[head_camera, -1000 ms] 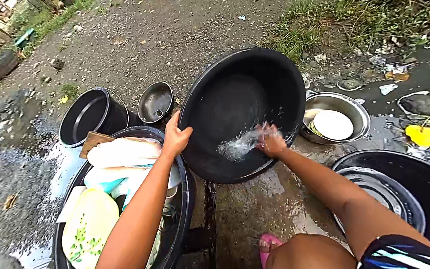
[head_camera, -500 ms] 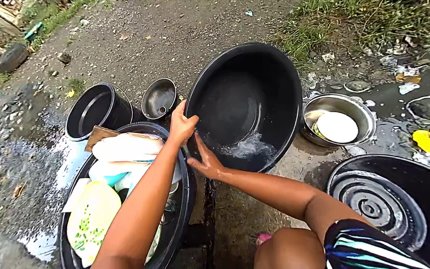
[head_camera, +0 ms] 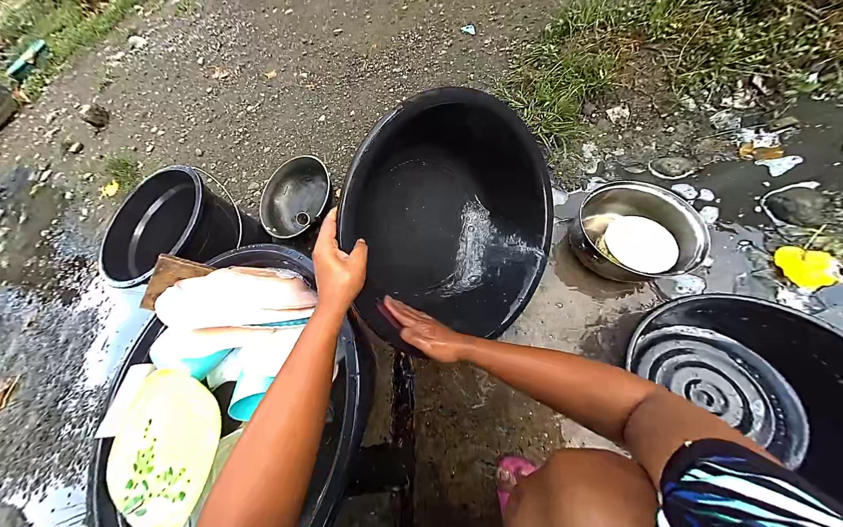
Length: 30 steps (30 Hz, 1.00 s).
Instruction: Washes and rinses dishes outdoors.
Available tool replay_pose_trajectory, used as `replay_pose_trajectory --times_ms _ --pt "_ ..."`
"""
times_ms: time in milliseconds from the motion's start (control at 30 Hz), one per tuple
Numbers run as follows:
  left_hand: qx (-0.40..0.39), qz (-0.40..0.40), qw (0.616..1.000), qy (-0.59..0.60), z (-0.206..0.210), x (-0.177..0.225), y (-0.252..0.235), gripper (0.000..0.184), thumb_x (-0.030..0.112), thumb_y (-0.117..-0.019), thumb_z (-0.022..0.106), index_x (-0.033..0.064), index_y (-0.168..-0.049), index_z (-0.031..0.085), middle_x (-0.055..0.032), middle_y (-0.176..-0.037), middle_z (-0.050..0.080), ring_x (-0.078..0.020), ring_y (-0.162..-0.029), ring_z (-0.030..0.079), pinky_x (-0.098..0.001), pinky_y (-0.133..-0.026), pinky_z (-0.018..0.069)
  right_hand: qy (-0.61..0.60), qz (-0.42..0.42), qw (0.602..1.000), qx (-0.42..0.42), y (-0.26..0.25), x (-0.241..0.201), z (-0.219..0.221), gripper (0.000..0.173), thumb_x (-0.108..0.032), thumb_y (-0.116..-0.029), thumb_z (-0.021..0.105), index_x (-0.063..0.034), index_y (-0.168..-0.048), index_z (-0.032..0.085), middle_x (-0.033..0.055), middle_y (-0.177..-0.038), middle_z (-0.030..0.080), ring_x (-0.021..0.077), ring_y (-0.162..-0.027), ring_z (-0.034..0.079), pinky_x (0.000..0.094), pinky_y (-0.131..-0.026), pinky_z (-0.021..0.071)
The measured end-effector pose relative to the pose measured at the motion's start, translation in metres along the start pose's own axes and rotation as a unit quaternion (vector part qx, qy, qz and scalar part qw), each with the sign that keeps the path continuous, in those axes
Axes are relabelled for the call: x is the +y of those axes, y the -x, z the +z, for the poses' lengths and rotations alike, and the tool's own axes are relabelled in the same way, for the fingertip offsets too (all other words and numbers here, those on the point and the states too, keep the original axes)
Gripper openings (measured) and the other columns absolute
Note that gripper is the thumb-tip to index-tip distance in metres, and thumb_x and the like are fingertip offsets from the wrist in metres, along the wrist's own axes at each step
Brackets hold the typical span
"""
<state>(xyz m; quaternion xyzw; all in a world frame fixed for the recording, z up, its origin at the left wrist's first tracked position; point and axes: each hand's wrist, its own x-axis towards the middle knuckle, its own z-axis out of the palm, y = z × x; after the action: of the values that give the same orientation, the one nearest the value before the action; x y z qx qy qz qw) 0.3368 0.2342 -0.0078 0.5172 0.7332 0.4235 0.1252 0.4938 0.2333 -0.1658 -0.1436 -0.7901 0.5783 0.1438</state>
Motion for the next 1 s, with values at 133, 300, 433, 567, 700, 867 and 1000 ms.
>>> replay_pose_trajectory --times_ms 133,300,433,567,700,867,1000 --pt "-0.033 0.003 0.999 -0.021 -0.010 0.000 -0.003 0.057 -0.004 -0.0901 0.059 -0.0025 -0.146 0.047 -0.0237 -0.130 0.063 -0.0292 -0.116 0.066 -0.0495 -0.100 0.0517 0.272 0.232 0.927 -0.115 0.033 0.078 -0.083 0.063 -0.049 -0.1091 0.037 -0.0094 -0.158 0.040 0.0197 -0.162 0.038 0.0415 -0.153 0.029 0.0674 -0.122 0.0136" --pt "-0.038 0.012 0.999 -0.003 -0.010 -0.001 0.000 0.055 -0.006 -0.0886 0.059 -0.0046 -0.143 0.049 -0.0227 -0.128 0.064 -0.0244 -0.113 0.066 -0.0448 -0.099 0.0528 0.425 0.252 0.862 0.109 0.018 0.134 -0.144 0.071 -0.029 -0.1016 0.058 0.0048 -0.158 0.031 0.0316 -0.167 0.014 0.0456 -0.157 0.008 0.0626 -0.125 0.0048" --pt "-0.027 0.000 1.000 0.008 -0.005 0.010 -0.002 0.053 -0.005 -0.0872 0.059 -0.0056 -0.139 0.051 -0.0216 -0.124 0.066 -0.0207 -0.110 0.066 -0.0415 -0.096 0.0532 0.230 0.262 0.930 0.116 -0.002 0.073 -0.046 0.069 -0.033 -0.1046 0.047 0.0105 -0.156 0.031 0.0382 -0.162 0.021 0.0536 -0.153 0.014 0.0695 -0.122 0.0049" --pt "-0.032 -0.012 0.999 0.011 0.000 0.020 0.001 0.050 -0.003 -0.0866 0.060 -0.0054 -0.137 0.053 -0.0179 -0.117 0.068 -0.0150 -0.102 0.067 -0.0370 -0.091 0.0541 -0.043 0.036 0.979 0.196 -0.059 -0.034 0.003 0.049 -0.012 -0.1084 0.037 0.0130 -0.151 0.038 0.0353 -0.160 0.029 0.0453 -0.152 0.030 0.0477 -0.126 0.0246" --pt "-0.014 -0.046 0.999 0.019 0.007 0.035 0.013 0.046 -0.001 -0.0815 0.061 -0.0015 -0.128 0.058 -0.0083 -0.099 0.068 -0.0076 -0.086 0.065 -0.0295 -0.078 0.0541 0.153 -0.090 0.934 0.310 -0.130 -0.017 -0.057 0.056 -0.010 -0.1026 0.049 0.0147 -0.151 0.037 0.0324 -0.161 0.032 0.0482 -0.153 0.024 0.0672 -0.122 0.0122" --pt "0.003 -0.059 0.997 0.050 0.005 0.026 0.020 0.050 -0.004 -0.0812 0.060 -0.0061 -0.131 0.057 -0.0137 -0.109 0.070 -0.0077 -0.097 0.068 -0.0284 -0.087 0.0551 0.262 0.094 0.885 0.374 -0.119 0.084 -0.151 0.065 -0.035 -0.1105 0.035 0.0023 -0.162 0.021 0.0222 -0.170 0.015 0.0469 -0.156 0.013 0.0737 -0.118 0.0140" --pt "0.006 -0.057 0.996 0.061 0.003 0.022 0.015 0.045 -0.005 -0.0843 0.059 -0.0066 -0.129 0.056 -0.0139 -0.110 0.069 -0.0067 -0.097 0.067 -0.0257 -0.087 0.0545 0.271 0.172 0.903 0.285 -0.034 0.143 -0.134 0.056 -0.020 -0.1078 0.042 0.0067 -0.156 0.034 0.0277 -0.165 0.026 0.0446 -0.155 0.023 0.0612 -0.125 0.0173"
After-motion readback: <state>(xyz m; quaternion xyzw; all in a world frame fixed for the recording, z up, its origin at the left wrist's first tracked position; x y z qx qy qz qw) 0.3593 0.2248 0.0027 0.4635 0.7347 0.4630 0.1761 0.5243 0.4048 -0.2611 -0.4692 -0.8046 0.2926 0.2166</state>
